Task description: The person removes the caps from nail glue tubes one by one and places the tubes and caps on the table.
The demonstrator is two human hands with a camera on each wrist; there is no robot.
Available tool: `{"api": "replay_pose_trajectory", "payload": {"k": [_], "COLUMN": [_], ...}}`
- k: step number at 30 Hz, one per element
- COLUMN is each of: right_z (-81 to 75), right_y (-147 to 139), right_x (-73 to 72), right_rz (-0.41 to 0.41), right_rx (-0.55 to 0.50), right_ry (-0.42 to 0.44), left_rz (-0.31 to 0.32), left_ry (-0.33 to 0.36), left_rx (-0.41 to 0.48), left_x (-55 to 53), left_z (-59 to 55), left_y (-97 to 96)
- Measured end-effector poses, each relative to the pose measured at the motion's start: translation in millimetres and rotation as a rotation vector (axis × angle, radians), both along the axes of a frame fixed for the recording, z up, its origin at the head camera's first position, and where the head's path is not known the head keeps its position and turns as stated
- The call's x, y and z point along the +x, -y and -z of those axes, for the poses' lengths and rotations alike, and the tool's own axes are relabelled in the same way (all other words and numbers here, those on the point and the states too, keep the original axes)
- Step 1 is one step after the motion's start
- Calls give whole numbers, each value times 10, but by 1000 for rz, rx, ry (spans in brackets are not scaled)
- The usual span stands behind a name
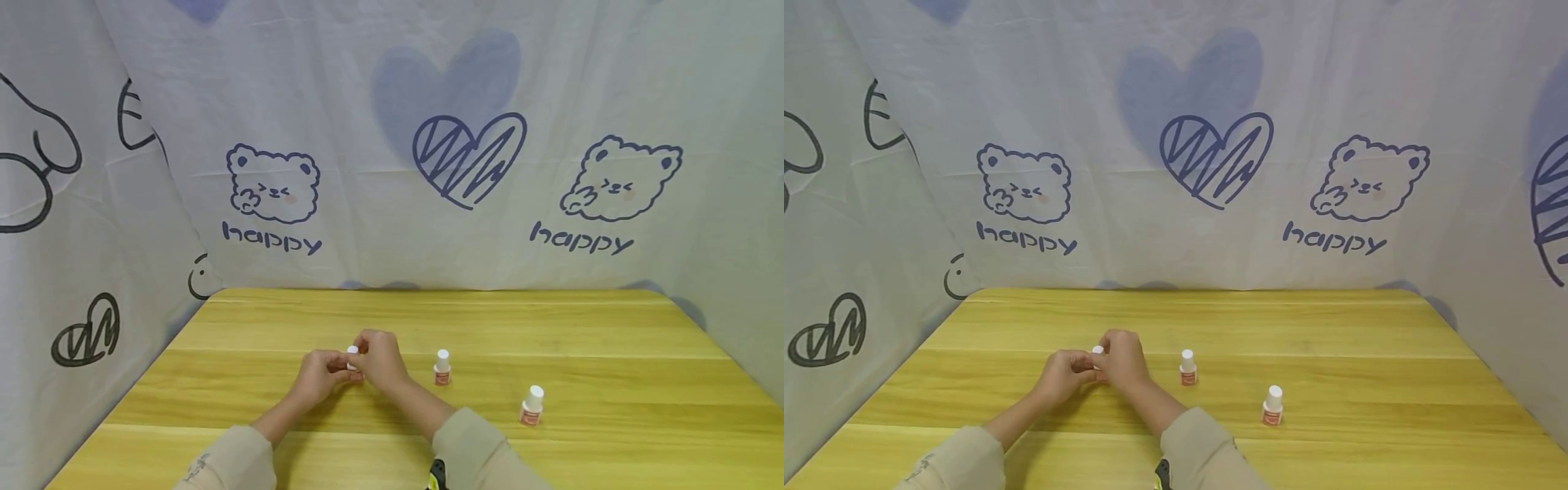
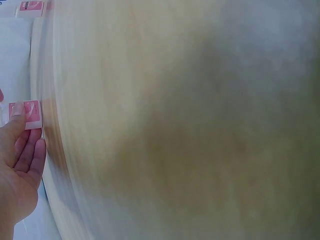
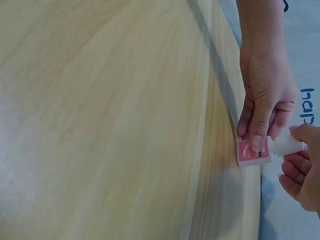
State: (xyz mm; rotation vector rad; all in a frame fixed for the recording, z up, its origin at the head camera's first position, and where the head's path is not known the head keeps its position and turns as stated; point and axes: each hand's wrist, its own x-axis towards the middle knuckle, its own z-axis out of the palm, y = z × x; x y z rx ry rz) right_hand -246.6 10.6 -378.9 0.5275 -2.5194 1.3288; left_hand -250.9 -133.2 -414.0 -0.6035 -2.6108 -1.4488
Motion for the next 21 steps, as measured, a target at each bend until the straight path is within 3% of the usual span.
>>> {"api": "replay_pose_trajectory", "payload": {"k": [8,21], "right_z": [-20,-41], "right_y": [-31,-51], "right_x": [-12,-40], "right_rz": [-60,-116], "right_rx": [6,27], "right_ry": [46,53], "left_rz": [-4,-19], "left_ry": [17,29], "left_rx": [13,3], "left_x": [8,9], "left_z": [-6,6], "left_y": [-1,-6]}}
